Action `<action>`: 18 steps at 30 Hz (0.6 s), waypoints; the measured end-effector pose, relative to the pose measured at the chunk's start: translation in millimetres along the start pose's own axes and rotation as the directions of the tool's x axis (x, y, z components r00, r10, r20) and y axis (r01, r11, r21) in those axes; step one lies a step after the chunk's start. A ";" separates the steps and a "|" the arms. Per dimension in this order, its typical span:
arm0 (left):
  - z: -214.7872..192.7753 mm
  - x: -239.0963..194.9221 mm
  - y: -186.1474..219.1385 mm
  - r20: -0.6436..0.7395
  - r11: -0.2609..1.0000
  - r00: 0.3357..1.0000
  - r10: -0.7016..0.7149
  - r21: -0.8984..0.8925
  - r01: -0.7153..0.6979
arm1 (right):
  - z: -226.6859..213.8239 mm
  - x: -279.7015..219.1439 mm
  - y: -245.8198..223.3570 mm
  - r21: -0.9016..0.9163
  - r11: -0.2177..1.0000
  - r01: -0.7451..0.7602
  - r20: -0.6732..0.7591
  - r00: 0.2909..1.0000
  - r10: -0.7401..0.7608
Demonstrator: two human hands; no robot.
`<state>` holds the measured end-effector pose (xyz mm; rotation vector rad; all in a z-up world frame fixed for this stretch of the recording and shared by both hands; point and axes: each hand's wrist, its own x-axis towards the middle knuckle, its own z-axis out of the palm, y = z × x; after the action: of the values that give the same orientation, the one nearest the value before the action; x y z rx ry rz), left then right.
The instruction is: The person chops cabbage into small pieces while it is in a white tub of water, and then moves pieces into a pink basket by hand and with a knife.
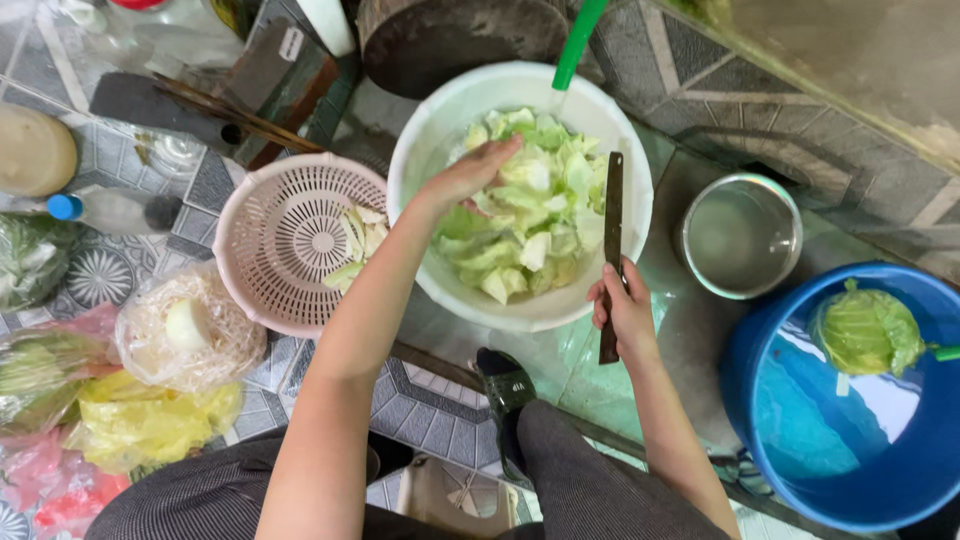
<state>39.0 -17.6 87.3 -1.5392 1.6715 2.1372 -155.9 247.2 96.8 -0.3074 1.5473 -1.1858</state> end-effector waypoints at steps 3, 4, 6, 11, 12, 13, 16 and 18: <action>-0.1 36.4 -26.5 0.013 0.982 0.983 0.181 -0.065 -0.180 | -2.4 -2.1 0.6 0.005 1.000 0.011 -0.010 1.000 -0.011; -4.9 55.8 -39.1 0.007 0.981 0.983 0.185 -0.064 -0.185 | -2.0 0.4 -1.1 0.004 1.000 0.016 -0.004 1.000 -0.016; -6.9 90.4 -83.5 -0.274 0.882 0.850 0.449 0.288 -0.373 | -3.9 -1.7 -0.4 0.018 1.000 0.003 -0.020 1.000 -0.002; -3.7 107.1 -190.1 -0.434 0.719 0.791 0.431 0.695 -0.011 | -1.0 -1.2 1.0 -0.013 1.000 0.006 -0.027 1.000 -0.007; 14.6 102.2 -200.7 -0.300 0.573 0.890 0.343 0.818 0.055 | 0.4 -2.6 1.8 -0.031 0.999 0.010 -0.022 1.000 -0.010; 32.2 99.6 -200.2 -0.181 0.398 0.959 0.220 0.914 0.081 | 1.1 -3.4 2.0 -0.030 0.999 0.016 -0.025 1.000 -0.017; 45.2 84.8 -173.0 -0.165 0.448 0.972 0.167 0.891 0.074 | 0.2 -4.1 0.9 -0.055 0.998 -0.013 -0.028 1.000 0.012; 44.5 67.7 -149.2 -0.219 0.530 0.962 0.166 0.842 0.100 | -3.9 -5.2 1.7 -0.035 0.999 -0.007 -0.010 1.000 0.007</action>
<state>55.8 44.3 -69.8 -1.4401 2.2989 0.7547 -156.7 253.8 98.1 -0.3192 1.5773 -1.1573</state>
